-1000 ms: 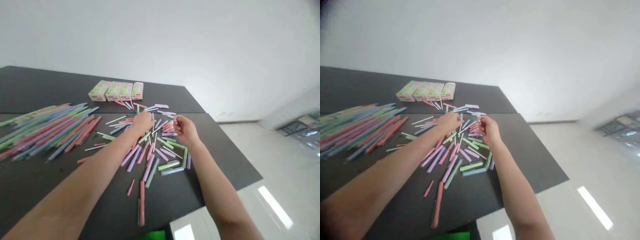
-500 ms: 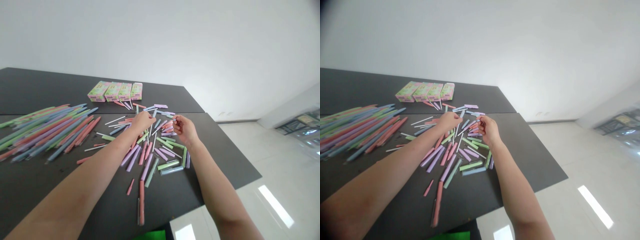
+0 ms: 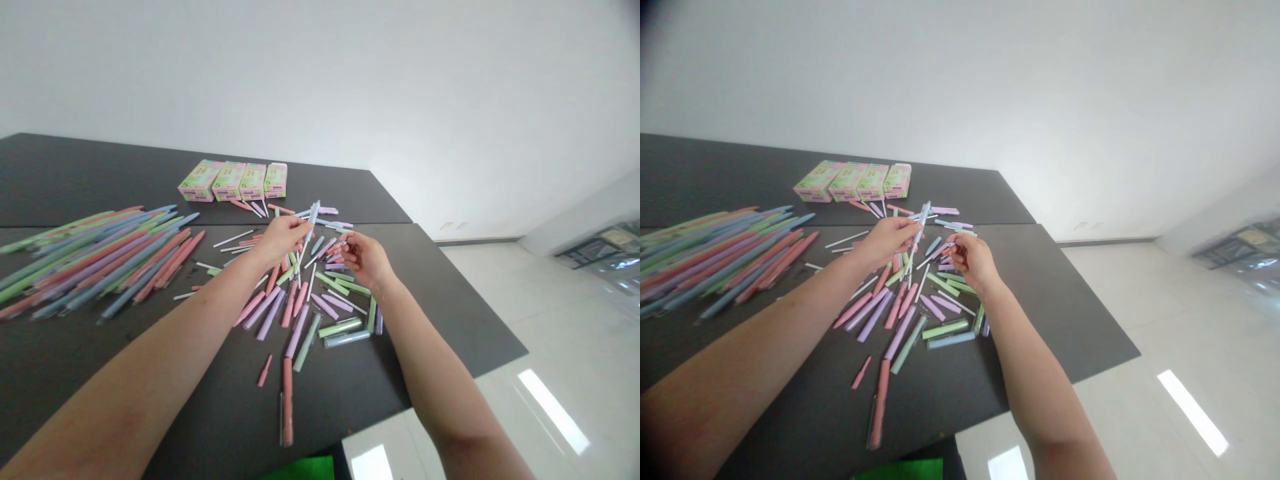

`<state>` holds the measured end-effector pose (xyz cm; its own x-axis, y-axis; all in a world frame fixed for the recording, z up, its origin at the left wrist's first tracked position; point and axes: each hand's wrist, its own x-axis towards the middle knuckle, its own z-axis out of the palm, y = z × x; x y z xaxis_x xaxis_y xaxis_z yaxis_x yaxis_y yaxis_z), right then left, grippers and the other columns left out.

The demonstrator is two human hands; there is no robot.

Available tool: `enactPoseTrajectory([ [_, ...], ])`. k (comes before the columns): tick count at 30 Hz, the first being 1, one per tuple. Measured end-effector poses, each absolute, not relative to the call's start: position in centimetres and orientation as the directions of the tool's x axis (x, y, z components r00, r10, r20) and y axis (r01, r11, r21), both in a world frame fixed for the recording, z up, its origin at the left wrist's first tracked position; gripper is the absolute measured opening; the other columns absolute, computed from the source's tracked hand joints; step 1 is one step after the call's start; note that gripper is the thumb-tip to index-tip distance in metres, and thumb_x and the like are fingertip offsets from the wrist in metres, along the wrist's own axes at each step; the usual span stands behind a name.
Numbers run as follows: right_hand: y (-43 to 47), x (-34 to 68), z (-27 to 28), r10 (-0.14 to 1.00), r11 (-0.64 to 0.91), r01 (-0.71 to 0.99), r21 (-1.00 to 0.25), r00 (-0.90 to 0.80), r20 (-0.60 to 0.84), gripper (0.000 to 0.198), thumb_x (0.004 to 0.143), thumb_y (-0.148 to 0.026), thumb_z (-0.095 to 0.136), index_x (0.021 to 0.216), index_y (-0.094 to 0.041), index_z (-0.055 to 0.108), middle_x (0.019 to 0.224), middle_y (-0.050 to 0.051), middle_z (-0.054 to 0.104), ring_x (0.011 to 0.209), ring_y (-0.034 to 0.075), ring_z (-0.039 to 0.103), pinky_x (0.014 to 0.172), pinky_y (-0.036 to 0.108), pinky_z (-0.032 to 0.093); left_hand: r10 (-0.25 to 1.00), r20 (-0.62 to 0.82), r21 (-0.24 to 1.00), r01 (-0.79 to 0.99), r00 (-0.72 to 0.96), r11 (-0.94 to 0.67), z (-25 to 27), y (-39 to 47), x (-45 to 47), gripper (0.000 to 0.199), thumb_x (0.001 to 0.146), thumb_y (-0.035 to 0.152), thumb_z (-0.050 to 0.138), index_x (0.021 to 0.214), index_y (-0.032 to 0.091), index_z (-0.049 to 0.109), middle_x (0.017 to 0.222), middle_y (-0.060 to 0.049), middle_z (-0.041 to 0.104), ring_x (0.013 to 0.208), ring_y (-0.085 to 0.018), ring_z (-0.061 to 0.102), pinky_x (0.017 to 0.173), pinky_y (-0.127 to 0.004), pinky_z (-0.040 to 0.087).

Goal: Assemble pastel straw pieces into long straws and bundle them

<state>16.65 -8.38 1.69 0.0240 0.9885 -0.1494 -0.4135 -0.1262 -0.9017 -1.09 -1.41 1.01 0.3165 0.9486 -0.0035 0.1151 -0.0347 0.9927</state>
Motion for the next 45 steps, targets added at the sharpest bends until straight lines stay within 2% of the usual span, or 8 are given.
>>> enactPoseTrajectory([
  [5, -8.6, 14.9, 1.0, 0.974, -0.227, -0.346, -0.91, -0.096, -0.206, 0.01, 0.065, -0.019, 0.062, 0.072, -0.012, 0.061, 0.055, -0.004, 0.047, 0.04, 0.002, 0.023, 0.038, 0.018, 0.006, 0.908, -0.009, 0.999, -0.044, 0.419, 0.03, 0.8, -1.9, -1.5, 0.016, 0.078, 0.027, 0.064, 0.073, 0.012, 0.06, 0.049, 0.005, 0.045, 0.039, -0.003, 0.035, 0.037, -0.014, 0.021],
  [12, -9.0, 13.1, 0.5, 0.951, -0.302, -0.302, -0.904, -0.164, -0.263, 0.025, 0.063, -0.016, 0.057, 0.087, -0.016, 0.058, 0.05, -0.005, 0.051, 0.038, 0.004, 0.025, 0.038, 0.018, 0.008, 0.856, 0.074, 0.996, -0.071, 0.511, -0.044, 0.7, -2.6, -1.9, 0.016, 0.079, 0.028, 0.066, 0.086, 0.014, 0.063, 0.059, 0.003, 0.053, 0.042, -0.004, 0.04, 0.036, -0.013, 0.026],
  [20, -9.3, 12.3, 0.4, 0.933, -0.318, -0.312, -0.895, -0.274, -0.235, 0.016, 0.063, -0.016, 0.058, 0.077, -0.017, 0.051, 0.054, -0.004, 0.052, 0.04, 0.004, 0.027, 0.037, 0.017, 0.01, 0.818, 0.137, 0.991, -0.086, 0.558, -0.107, 1.5, -3.6, -1.6, 0.028, 0.075, 0.033, 0.071, 0.095, 0.015, 0.062, 0.065, 0.002, 0.058, 0.044, -0.005, 0.045, 0.036, -0.015, 0.031],
  [29, -9.7, 11.9, 0.4, 0.925, -0.309, -0.194, -0.931, -0.291, -0.246, 0.01, 0.063, -0.019, 0.055, 0.073, -0.016, 0.054, 0.049, -0.005, 0.049, 0.037, 0.004, 0.024, 0.036, 0.017, 0.01, 0.88, 0.214, 0.975, -0.15, 0.424, -0.164, 3.1, -4.2, -1.7, 0.021, 0.078, 0.03, 0.067, 0.091, 0.017, 0.057, 0.061, 0.004, 0.054, 0.043, -0.007, 0.048, 0.034, -0.016, 0.03],
  [37, -9.3, 12.6, -0.1, 0.938, -0.302, -0.221, -0.927, -0.243, -0.248, 0.012, 0.063, -0.02, 0.058, 0.074, -0.014, 0.057, 0.049, -0.005, 0.048, 0.036, 0.002, 0.023, 0.036, 0.017, 0.008, 0.933, 0.201, 0.967, -0.215, 0.298, -0.14, 3.5, -5.1, -3.5, 0.009, 0.077, 0.021, 0.06, 0.083, 0.014, 0.058, 0.056, 0.004, 0.05, 0.04, -0.004, 0.041, 0.033, -0.015, 0.024],
  [40, -9.4, 12.7, 0.1, 0.933, -0.31, -0.226, -0.924, -0.257, -0.25, 0.012, 0.064, -0.02, 0.059, 0.074, -0.015, 0.057, 0.05, -0.005, 0.048, 0.036, 0.002, 0.022, 0.036, 0.017, 0.007, 0.943, 0.163, 0.97, -0.22, 0.29, -0.101, 2.8, -6.5, -4.5, 0.034, 0.075, 0.019, 0.063, 0.107, 0.018, 0.055, 0.063, 0.006, 0.056, 0.039, -0.003, 0.04, 0.033, -0.014, 0.026],
  [43, -9.5, 12.8, 0.2, 0.927, -0.322, -0.234, -0.917, -0.275, -0.255, 0.012, 0.063, -0.019, 0.059, 0.074, -0.015, 0.057, 0.049, -0.005, 0.048, 0.037, 0.003, 0.023, 0.036, 0.017, 0.008, 0.95, 0.125, 0.975, -0.211, 0.288, -0.065, 2.0, -7.7, -5.5, 0.064, 0.075, 0.019, 0.064, 0.134, 0.025, 0.037, 0.063, 0.007, 0.057, 0.037, -0.005, 0.045, 0.033, -0.013, 0.028],
  [45, -9.6, 12.9, 0.4, 0.92, -0.333, -0.244, -0.911, -0.295, -0.258, 0.012, 0.063, -0.018, 0.058, 0.074, -0.015, 0.058, 0.049, -0.005, 0.047, 0.037, 0.003, 0.022, 0.035, 0.016, 0.008, 0.947, 0.114, 0.978, -0.203, 0.3, -0.054, 1.6, -8.3, -6.0, 0.074, 0.076, 0.02, 0.064, 0.14, 0.028, 0.029, 0.062, 0.009, 0.056, 0.036, -0.005, 0.046, 0.033, -0.013, 0.03],
])
